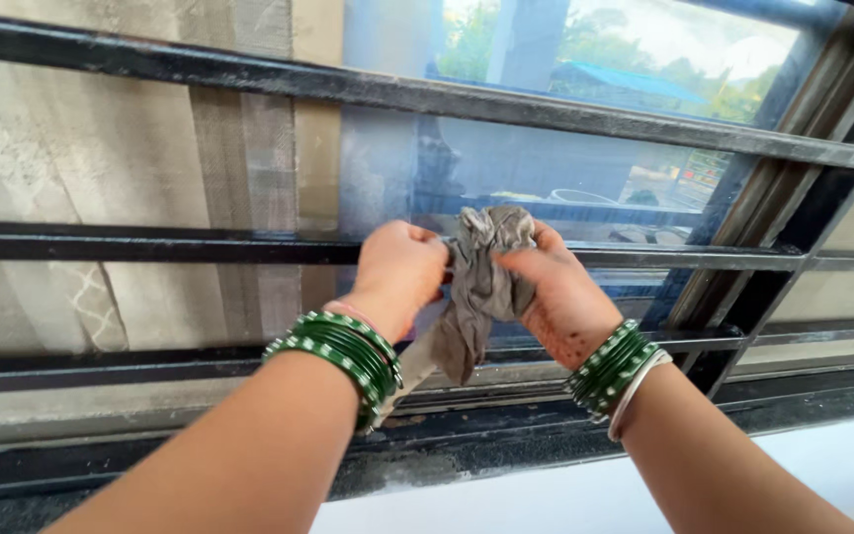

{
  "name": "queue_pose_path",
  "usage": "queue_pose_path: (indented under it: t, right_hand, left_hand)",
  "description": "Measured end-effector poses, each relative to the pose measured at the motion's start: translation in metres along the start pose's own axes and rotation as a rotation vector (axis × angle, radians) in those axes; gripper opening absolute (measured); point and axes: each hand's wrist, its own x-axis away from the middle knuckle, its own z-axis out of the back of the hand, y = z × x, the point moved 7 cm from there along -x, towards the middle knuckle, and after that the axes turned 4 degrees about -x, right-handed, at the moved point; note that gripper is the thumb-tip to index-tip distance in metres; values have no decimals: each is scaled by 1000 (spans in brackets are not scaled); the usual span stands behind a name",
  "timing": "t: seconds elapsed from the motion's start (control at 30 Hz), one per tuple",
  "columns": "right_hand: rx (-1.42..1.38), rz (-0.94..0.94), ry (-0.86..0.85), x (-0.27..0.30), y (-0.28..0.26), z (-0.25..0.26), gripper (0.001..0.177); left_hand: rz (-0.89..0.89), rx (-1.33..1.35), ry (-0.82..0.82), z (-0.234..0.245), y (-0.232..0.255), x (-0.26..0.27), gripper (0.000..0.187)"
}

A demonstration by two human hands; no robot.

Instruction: The person wipes a metal window frame and glass with a cloth, then rinses the cloth in a small pink bucket and continues wiping the window.

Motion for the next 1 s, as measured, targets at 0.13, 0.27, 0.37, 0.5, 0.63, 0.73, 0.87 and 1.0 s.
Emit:
queue_pose_path:
  t: [0.13,0.27,0.37,0.5,0.63,0.73,0.87,1.0]
  right_hand:
    - [-121,25,-155,3,-2,-15,55]
    - [47,41,-75,2,2,-19,60]
    - [253,-14,-24,7,3,-21,65]
    - [378,-76,-107,7,3,-24,59]
    - [660,-108,-48,1,0,-16,50]
    - [827,-174,31,-6,-3,-22,60]
    - [1072,-245,79,-20,-12,-36,83]
    - [893,-314,-74,-21,10,-48,87]
  left_hand:
    - [130,125,-182,9,6,10,35]
    - [67,-63,-171,19,14,24,27]
    - [86,28,-125,27,-3,15,19]
    - [-6,-14,106,62,-18,6,16]
    - [63,-91,-11,75,-8,20,37]
    - [-22,-466,-195,57,12,40,50]
    - [-158,-567,-277,54,19,55,52]
    - [32,-327,-157,94,10,52,63]
